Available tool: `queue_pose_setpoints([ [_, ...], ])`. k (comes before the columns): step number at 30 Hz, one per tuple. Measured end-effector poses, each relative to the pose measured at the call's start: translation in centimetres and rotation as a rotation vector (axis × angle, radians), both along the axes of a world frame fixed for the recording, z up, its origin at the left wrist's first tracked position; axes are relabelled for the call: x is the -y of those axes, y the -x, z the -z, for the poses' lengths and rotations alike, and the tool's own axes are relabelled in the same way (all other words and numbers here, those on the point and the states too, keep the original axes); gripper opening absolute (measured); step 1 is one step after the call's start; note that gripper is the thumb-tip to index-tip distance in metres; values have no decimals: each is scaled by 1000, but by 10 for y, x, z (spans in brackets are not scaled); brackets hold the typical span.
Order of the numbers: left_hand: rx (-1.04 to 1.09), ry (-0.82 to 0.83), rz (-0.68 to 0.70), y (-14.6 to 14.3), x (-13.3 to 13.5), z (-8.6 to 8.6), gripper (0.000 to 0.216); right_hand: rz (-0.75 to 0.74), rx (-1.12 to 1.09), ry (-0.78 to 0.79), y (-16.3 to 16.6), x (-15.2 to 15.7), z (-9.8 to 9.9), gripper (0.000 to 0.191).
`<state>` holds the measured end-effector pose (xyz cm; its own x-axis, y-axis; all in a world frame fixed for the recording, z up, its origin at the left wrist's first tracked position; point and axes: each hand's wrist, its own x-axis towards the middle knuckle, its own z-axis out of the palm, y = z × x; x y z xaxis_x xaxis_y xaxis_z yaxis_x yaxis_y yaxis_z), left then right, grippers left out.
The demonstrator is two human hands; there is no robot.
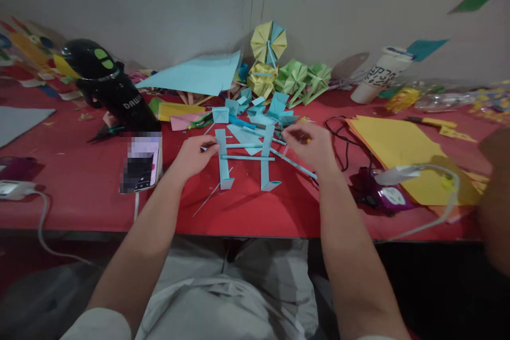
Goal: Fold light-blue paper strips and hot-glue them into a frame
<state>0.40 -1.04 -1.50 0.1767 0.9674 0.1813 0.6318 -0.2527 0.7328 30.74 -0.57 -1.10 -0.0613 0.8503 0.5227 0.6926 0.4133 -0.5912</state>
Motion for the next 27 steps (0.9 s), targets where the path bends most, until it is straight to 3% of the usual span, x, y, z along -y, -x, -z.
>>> queue_pose_setpoints([
  [3,-10,2,0,0,1,-2,12,-284,113,119,18,-2,9,19],
  [6,-18,-7,8,-1,1,-3,11,-403,258,70,34,-6,16,19],
  [12,-17,-3,2,-2,2,-4,11,-399,562,67,49,-10,25,20],
  [20,65,5,39,0,-2,5,9,-429,610,17,62,-8,23,24],
  [27,49,14,41,-1,-2,4,9,-434,629,11,66,-9,26,24],
])
